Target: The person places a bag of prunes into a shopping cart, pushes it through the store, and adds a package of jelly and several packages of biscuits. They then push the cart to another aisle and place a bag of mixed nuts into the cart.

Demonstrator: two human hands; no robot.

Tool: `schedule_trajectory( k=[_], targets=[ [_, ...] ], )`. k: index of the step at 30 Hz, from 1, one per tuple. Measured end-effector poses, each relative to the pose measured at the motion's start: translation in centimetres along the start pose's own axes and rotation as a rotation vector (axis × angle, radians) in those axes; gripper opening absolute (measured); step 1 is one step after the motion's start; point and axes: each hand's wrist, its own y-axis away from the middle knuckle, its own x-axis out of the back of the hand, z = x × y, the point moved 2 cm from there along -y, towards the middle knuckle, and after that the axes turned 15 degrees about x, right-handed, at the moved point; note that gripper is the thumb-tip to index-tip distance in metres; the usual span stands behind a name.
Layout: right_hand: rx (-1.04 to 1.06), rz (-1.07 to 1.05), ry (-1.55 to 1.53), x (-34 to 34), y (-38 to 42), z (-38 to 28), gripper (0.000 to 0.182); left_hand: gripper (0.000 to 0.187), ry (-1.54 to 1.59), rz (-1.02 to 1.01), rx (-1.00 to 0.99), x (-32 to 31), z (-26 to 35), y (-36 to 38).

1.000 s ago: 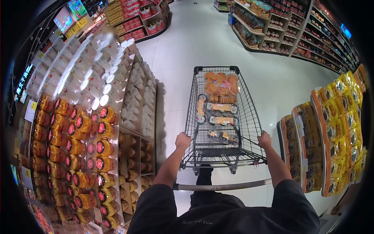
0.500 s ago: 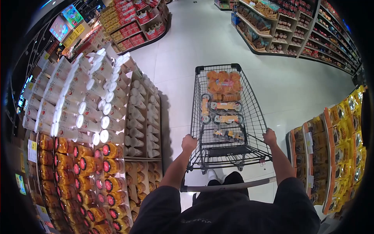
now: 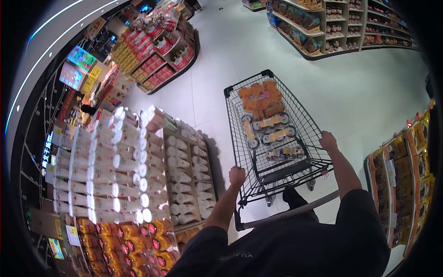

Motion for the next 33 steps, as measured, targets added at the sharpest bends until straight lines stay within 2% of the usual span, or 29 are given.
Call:
schedule_trajectory(
  k=[3,5,8,13,19,21,25,33],
  targets=[
    [0.022,0.051,0.053,1.6,-3.3,-2.2,0.024,0.028,0.026,-0.018,0.008,1.6,2.4,-1.9],
    [0.016,-0.086,0.03,0.5,-7.1,-1.9,0.023,0.027,0.02,-0.031,0.07,0.8,4.0,-4.0],
    [0.021,-0.096,0.032,0.7,-11.4,-3.0,0.023,0.027,0.015,0.016,0.049,0.5,6.4,-7.1],
    [0.044,-0.102,0.06,1.5,-17.6,-4.3,0.023,0.028,0.083,-0.026,0.064,1.2,9.3,-12.0],
    [-0.004,-0.108,0.098,1.0,-25.3,-5.3,0.027,0.028,0.024,0.049,0.03,3.4,16.0,-16.5],
    [-0.006,-0.123,0.061,0.8,-28.2,-5.7,0.03,0.029,0.07,-0.037,0.093,3.0,17.4,-19.9],
    [0.037,-0.136,0.054,-1.2,-33.9,-5.8,0.032,0.03,-0.006,0.039,0.017,4.7,21.7,-24.1],
    [0.077,-0.061,0.006,-5.6,-46.6,-4.8,0.031,0.029,-0.002,-0.01,0.05,8.2,30.3,-34.4]
  ],
)
